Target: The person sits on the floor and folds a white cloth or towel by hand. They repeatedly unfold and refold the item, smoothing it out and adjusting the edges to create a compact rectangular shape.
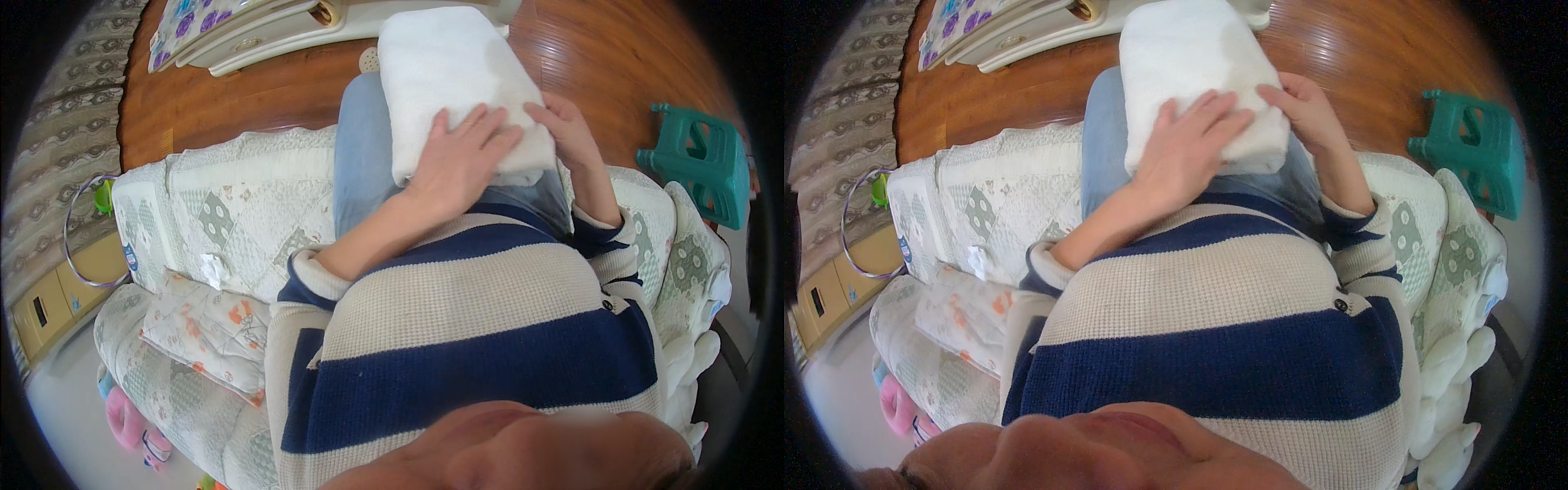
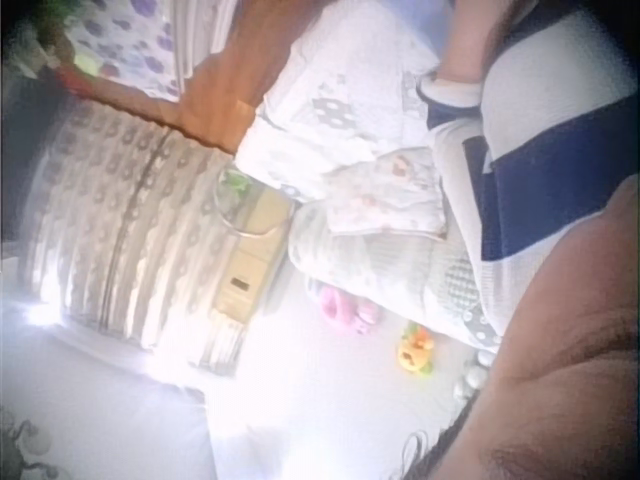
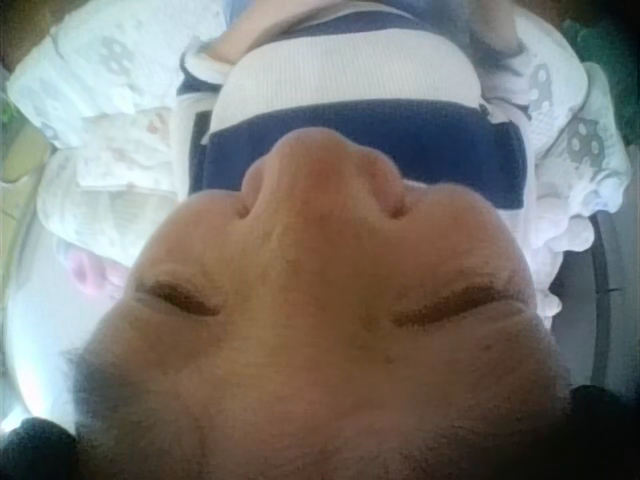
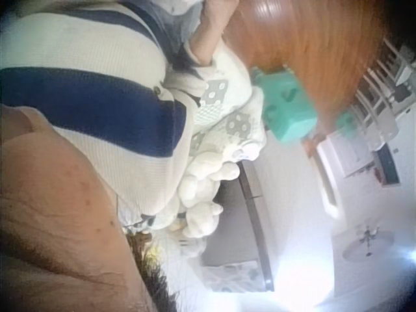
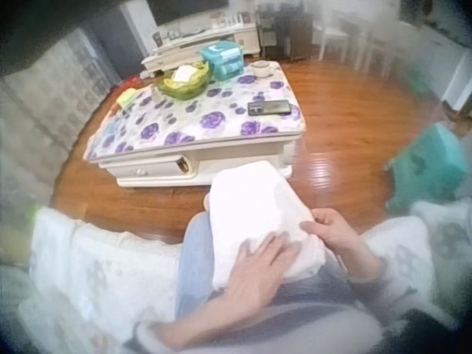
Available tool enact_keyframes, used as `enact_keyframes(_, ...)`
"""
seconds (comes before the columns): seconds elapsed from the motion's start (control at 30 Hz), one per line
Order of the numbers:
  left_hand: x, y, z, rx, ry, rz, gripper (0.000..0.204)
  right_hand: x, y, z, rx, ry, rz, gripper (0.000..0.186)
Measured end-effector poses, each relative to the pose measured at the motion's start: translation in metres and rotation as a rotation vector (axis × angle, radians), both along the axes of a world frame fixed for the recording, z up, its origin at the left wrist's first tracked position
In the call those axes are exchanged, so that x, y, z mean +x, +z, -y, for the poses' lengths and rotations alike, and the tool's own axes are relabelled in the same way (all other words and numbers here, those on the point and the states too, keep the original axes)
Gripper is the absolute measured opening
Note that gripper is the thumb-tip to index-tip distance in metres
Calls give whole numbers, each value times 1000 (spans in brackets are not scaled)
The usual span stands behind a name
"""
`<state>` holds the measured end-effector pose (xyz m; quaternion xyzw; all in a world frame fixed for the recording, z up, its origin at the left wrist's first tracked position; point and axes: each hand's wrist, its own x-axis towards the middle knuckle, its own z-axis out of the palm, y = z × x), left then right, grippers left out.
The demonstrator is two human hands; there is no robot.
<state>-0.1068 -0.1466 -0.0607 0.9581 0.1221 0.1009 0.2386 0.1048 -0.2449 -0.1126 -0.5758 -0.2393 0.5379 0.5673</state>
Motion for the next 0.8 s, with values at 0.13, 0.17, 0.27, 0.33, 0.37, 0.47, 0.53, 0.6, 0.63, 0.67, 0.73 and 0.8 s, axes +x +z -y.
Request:
enact_keyframes(0.13, -48, -14, -16, -6, 325, -43, 58, 7, 15, 15, 47, 3, 74, 36)
enact_keyframes(0.17, -60, -21, -17, -75, 426, -50, 59, 11, 12, 19, 34, 13, 98, 37)
enact_keyframes(0.27, -80, -24, -12, -64, 397, -127, 61, 4, -22, 23, -184, 87, 222, 40)
enact_keyframes(0.33, -84, -24, -7, -105, 376, -143, 59, 3, -23, 22, -235, 33, 210, 41)
enact_keyframes(0.37, -85, -23, -6, -120, 369, -154, 58, 2, -21, 19, -255, 10, 201, 41)
enact_keyframes(0.47, -86, -24, -8, -80, 327, -35, 51, 33, 5, 8, -408, 392, 339, 43)
enact_keyframes(0.53, -84, -24, -10, -38, 328, 11, 47, 47, 26, -2, -486, 444, 829, 39)
enact_keyframes(0.6, -83, -24, -7, -25, 327, 37, 45, 50, 51, -21, -16, 54, 1253, 35)
enact_keyframes(0.63, -81, -23, -7, -26, 324, 47, 44, 55, 57, -35, 133, -25, 1254, 34)
enact_keyframes(0.67, -79, -23, -8, -19, 328, 58, 43, 57, 65, -52, 295, -103, 1249, 32)
enact_keyframes(0.73, -78, -23, -9, -22, 314, 77, 43, 14, 105, -85, 170, -96, 1176, 35)
enact_keyframes(0.8, -79, -22, -10, -34, 291, 72, 41, -8, 86, -95, 15, 121, 1365, 40)
